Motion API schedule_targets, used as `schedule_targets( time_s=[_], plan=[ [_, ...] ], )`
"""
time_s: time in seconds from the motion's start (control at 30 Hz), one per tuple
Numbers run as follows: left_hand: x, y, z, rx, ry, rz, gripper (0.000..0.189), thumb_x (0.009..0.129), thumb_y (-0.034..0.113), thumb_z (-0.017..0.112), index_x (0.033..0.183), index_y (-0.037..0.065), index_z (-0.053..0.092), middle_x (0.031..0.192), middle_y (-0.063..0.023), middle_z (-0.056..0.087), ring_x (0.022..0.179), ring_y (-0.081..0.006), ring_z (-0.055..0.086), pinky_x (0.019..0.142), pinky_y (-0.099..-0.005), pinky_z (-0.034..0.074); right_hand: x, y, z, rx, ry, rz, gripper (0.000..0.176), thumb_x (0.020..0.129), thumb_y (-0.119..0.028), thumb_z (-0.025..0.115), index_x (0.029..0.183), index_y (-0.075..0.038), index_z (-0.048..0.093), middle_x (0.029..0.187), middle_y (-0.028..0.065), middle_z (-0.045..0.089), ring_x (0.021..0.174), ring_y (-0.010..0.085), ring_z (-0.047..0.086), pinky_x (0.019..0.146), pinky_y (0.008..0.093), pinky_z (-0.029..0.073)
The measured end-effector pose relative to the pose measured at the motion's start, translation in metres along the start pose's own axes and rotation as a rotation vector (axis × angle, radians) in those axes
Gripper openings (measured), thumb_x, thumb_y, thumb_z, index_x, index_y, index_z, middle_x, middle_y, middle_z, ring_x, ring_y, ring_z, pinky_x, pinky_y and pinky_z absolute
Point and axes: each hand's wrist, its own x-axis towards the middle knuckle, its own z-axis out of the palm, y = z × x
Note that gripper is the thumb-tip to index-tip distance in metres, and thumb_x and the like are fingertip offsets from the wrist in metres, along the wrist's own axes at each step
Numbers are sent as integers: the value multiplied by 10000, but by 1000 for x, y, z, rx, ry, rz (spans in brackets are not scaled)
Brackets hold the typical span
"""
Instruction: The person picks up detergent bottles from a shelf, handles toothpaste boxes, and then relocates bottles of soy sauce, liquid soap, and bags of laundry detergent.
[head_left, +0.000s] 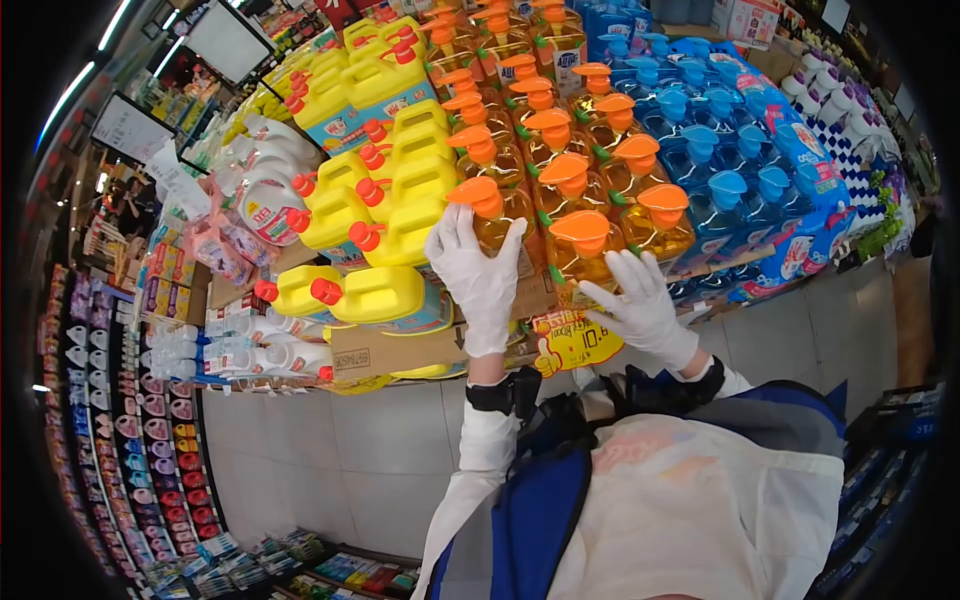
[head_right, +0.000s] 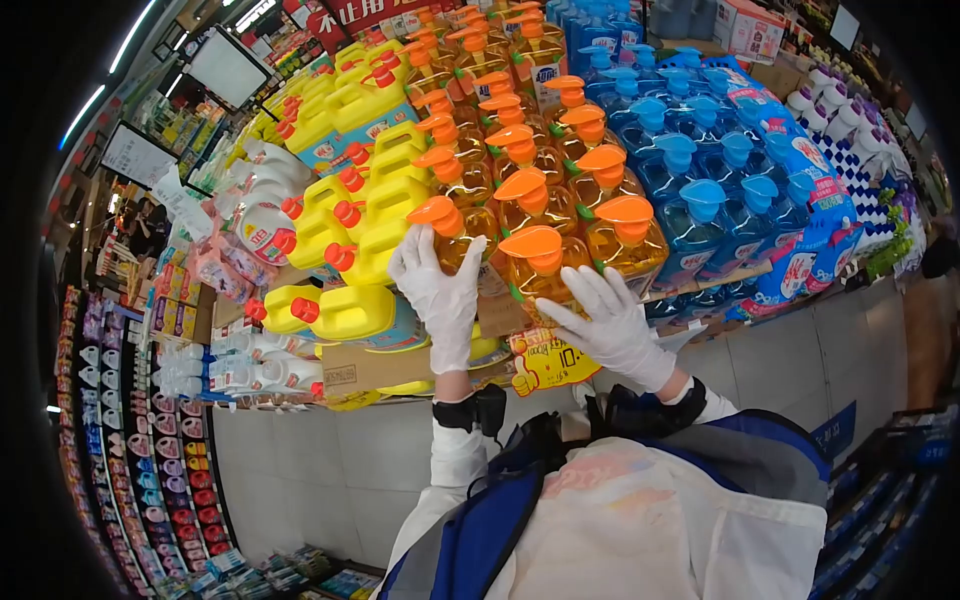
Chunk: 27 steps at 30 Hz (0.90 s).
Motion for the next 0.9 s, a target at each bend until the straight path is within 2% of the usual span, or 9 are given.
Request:
schedule_targets(
  time_s=[0.03,0.13,0.17,0.33,0.53,0.63,0.9],
  plan=[
    [1,1,7,-16,46,-24,702,755,382,797,1247,-48,543,1242,-154,575,1142,-304,426,1018,-418,340,0,-2,5,-25,-30,3,629,800,-374,738,1382,-321,505,1439,126,375,1334,309,363,1122,469,257],
    [9,4,16,17,72,-96,608,765,353,800,1172,-47,587,1101,-176,602,1090,-325,454,958,-426,381,1,-10,20,-20,3,29,641,804,-397,736,1393,-343,491,1456,144,326,1339,331,345,1127,471,250],
    [12,6,17,25,71,-87,569,779,347,790,1143,-42,590,1062,-176,599,1066,-327,462,935,-430,384,-1,-10,25,-41,7,29,623,820,-391,728,1394,-356,487,1472,154,283,1348,339,328,1128,474,259],
    [17,9,14,19,104,19,380,846,275,738,1037,-14,582,928,-179,564,944,-345,499,825,-452,400,-2,-10,32,-55,61,28,596,829,-265,712,1380,-349,504,1459,150,301,1336,334,343,1121,473,291],
    [7,3,15,-227,92,16,369,853,196,731,1071,-37,546,982,-192,575,913,-373,515,819,-461,423,-1,-9,34,-43,88,21,609,811,-174,700,1366,-345,517,1447,145,313,1310,325,369,1114,465,310],
    [-1,-1,20,-297,141,12,355,877,177,709,1124,-19,546,1004,-196,561,915,-356,527,836,-430,429,-2,-7,35,-49,99,11,606,814,-160,694,1364,-345,519,1443,141,316,1301,321,377,1109,461,318],
    [-7,8,-3,-310,96,-55,348,862,140,728,1115,-23,553,1000,-173,551,917,-326,542,846,-404,439,-1,-6,35,-47,103,14,612,795,-166,712,1352,-346,531,1454,141,313,1280,325,403,1092,460,344]
  ],
)
